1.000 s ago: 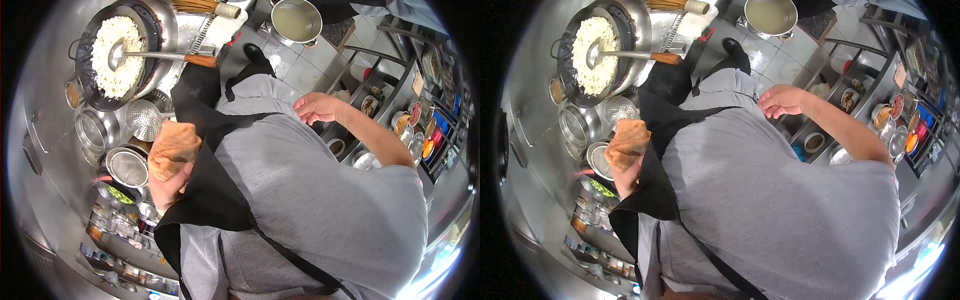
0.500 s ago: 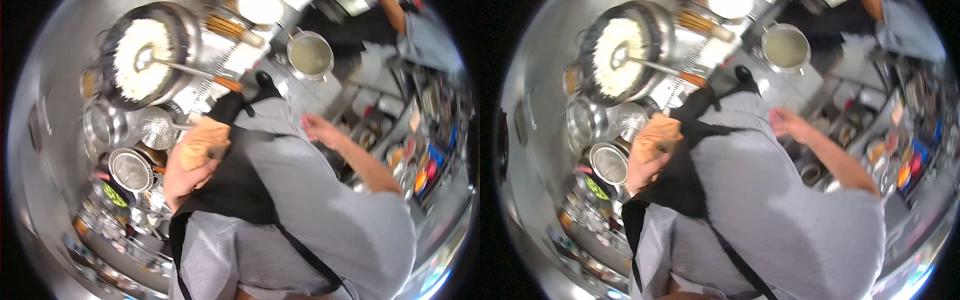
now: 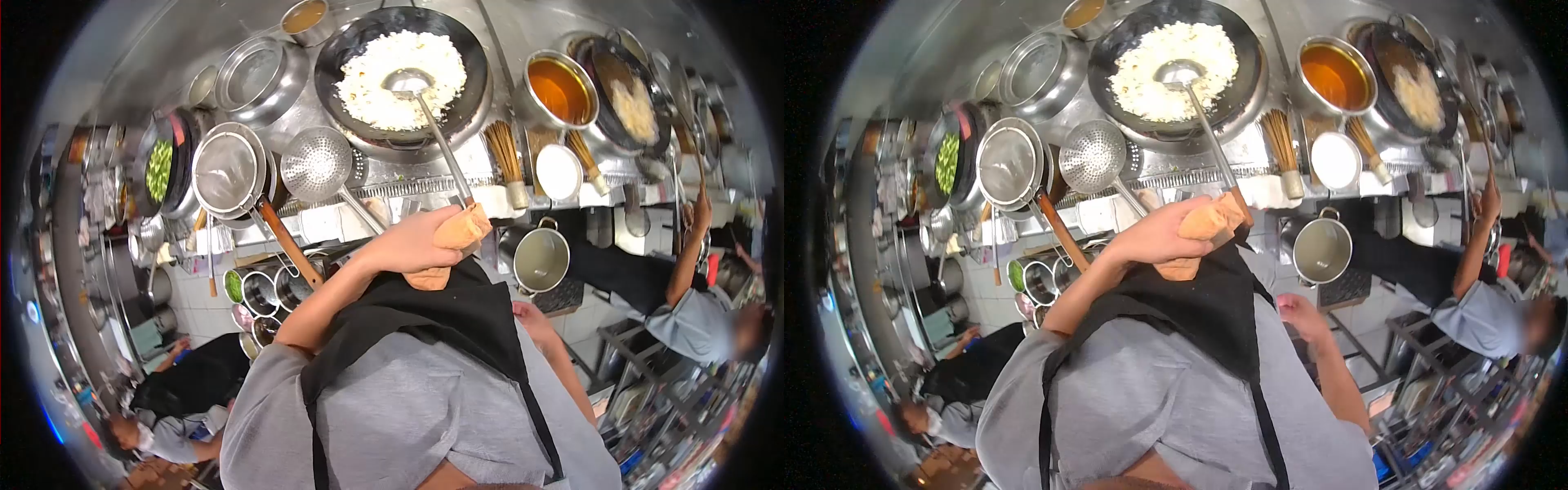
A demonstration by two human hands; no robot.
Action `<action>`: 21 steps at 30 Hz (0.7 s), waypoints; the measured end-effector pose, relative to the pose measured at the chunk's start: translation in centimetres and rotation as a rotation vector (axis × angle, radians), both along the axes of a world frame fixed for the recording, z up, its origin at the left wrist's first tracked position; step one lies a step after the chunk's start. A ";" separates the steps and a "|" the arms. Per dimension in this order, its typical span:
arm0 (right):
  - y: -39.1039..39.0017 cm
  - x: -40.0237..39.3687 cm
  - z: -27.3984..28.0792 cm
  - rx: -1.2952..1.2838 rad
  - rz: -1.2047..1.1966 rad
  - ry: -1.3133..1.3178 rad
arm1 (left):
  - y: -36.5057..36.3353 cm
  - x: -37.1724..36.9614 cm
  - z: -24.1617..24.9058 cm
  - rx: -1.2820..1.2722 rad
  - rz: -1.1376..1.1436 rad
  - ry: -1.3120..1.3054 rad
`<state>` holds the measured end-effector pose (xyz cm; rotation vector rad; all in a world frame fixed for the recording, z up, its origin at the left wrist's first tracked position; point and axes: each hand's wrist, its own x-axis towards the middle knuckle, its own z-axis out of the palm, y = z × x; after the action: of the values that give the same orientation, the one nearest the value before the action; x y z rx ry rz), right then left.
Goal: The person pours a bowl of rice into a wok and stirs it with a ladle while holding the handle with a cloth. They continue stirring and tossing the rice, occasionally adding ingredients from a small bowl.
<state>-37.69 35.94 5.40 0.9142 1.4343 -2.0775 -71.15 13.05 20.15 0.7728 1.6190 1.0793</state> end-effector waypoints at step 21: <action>-2.5 -24.5 7.0 1.230 0.382 0.290 | -1.5 4.8 -3.5 0.313 0.959 -0.020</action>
<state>-62.19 33.42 12.44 0.6003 2.8305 -0.9196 -66.36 11.51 16.63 0.1206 1.8565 2.0331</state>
